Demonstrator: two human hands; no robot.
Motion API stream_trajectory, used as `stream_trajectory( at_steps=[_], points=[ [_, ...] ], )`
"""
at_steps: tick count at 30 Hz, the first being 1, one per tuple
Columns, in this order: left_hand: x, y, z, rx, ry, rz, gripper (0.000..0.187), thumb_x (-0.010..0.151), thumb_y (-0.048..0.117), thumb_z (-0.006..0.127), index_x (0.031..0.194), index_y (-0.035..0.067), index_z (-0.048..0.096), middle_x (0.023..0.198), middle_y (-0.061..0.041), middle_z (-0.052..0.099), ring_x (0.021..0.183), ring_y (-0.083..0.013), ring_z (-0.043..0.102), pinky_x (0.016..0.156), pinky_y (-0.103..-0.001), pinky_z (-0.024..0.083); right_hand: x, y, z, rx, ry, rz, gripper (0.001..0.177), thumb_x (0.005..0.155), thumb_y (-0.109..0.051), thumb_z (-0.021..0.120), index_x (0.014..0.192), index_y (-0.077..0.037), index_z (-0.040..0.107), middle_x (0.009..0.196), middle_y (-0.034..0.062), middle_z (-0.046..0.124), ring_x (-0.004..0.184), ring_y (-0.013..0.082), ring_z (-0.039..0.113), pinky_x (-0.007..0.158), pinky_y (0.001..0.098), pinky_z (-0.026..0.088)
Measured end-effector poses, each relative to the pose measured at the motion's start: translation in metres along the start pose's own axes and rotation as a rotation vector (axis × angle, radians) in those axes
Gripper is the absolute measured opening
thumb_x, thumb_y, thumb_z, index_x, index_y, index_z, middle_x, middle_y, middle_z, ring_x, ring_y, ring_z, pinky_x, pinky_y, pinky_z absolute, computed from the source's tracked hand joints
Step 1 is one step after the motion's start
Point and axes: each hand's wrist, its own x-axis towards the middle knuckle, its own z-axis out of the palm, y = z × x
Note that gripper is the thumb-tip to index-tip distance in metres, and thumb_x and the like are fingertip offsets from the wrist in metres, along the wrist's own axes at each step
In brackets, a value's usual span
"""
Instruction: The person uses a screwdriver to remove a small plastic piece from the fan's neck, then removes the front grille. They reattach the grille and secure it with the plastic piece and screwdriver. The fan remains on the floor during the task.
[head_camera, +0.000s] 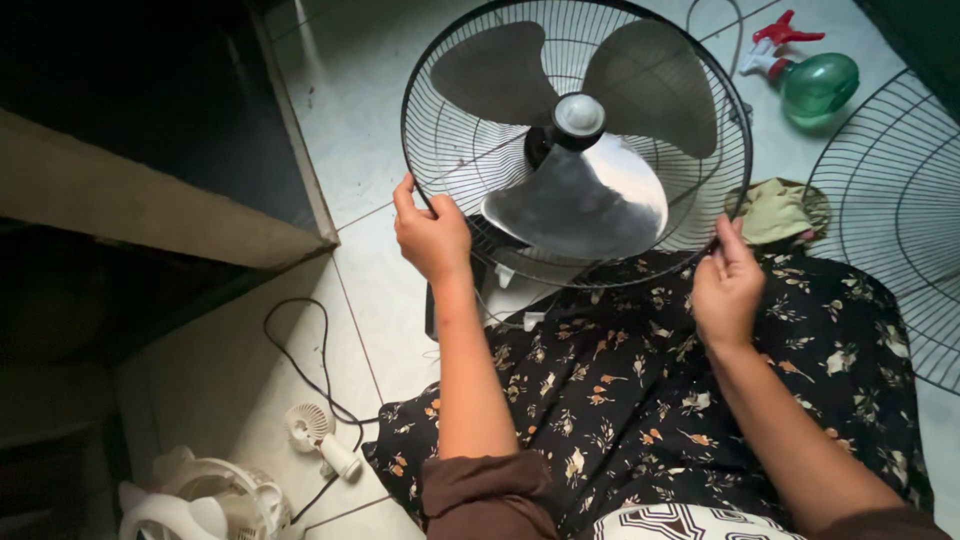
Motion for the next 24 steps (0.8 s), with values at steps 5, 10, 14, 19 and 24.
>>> stream_trajectory(
  at_steps=[5, 10, 14, 19, 24],
  points=[
    [-0.007, 0.009, 0.001, -0.016, 0.025, -0.034, 0.045, 0.084, 0.019, 0.06, 0.129, 0.013, 0.061, 0.081, -0.011, 0.066, 0.074, -0.0296, 0.067, 0.071, -0.047, 0.053, -0.018, -0.051, 0.009, -0.349, -0.058, 0.032, 0.05, 0.093, 0.007, 0.056, 0.143, -0.001, 0.059, 0.161, 0.0302, 0.042, 0.084, 0.0323, 0.071, 0.073, 0.0291, 0.055],
    [-0.013, 0.015, -0.001, -0.055, 0.005, -0.105, 0.047, 0.085, 0.019, 0.058, 0.132, 0.013, 0.057, 0.082, -0.012, 0.067, 0.073, -0.0308, 0.068, 0.072, -0.048, 0.053, -0.016, -0.064, 0.005, -0.61, -0.15, -0.333, 0.051, 0.098, 0.002, 0.065, 0.149, -0.004, 0.061, 0.157, 0.0345, 0.046, 0.135, 0.0447, 0.06, 0.108, 0.0421, 0.054],
    [-0.017, 0.017, -0.003, -0.058, 0.015, -0.085, 0.05, 0.087, 0.019, 0.056, 0.136, 0.013, 0.053, 0.087, -0.013, 0.07, 0.085, -0.0339, 0.068, 0.077, -0.049, 0.052, -0.007, -0.065, -0.002, -0.757, -0.195, -0.475, 0.04, 0.097, -0.003, 0.073, 0.137, -0.009, 0.068, 0.147, 0.0241, 0.059, 0.136, 0.04, 0.06, 0.117, 0.045, 0.049],
    [-0.025, 0.019, 0.001, -0.06, 0.071, 0.045, 0.054, 0.09, 0.017, 0.053, 0.144, 0.017, 0.053, 0.11, -0.021, 0.066, 0.098, -0.0381, 0.065, 0.083, -0.048, 0.053, -0.002, -0.075, -0.005, -0.778, -0.242, -0.545, 0.033, 0.098, -0.005, 0.077, 0.129, -0.016, 0.075, 0.13, 0.0037, 0.071, 0.128, 0.0282, 0.057, 0.115, 0.0375, 0.044],
    [-0.021, 0.02, 0.003, -0.026, -0.001, -0.042, 0.044, 0.092, 0.019, 0.05, 0.134, 0.022, 0.063, 0.097, -0.017, 0.066, 0.091, -0.0333, 0.065, 0.08, -0.045, 0.054, 0.006, -0.081, -0.002, -0.753, -0.289, -0.608, 0.029, 0.099, -0.007, 0.077, 0.126, -0.016, 0.075, 0.124, 0.0014, 0.071, 0.125, 0.0244, 0.062, 0.116, 0.041, 0.04]
  ],
)
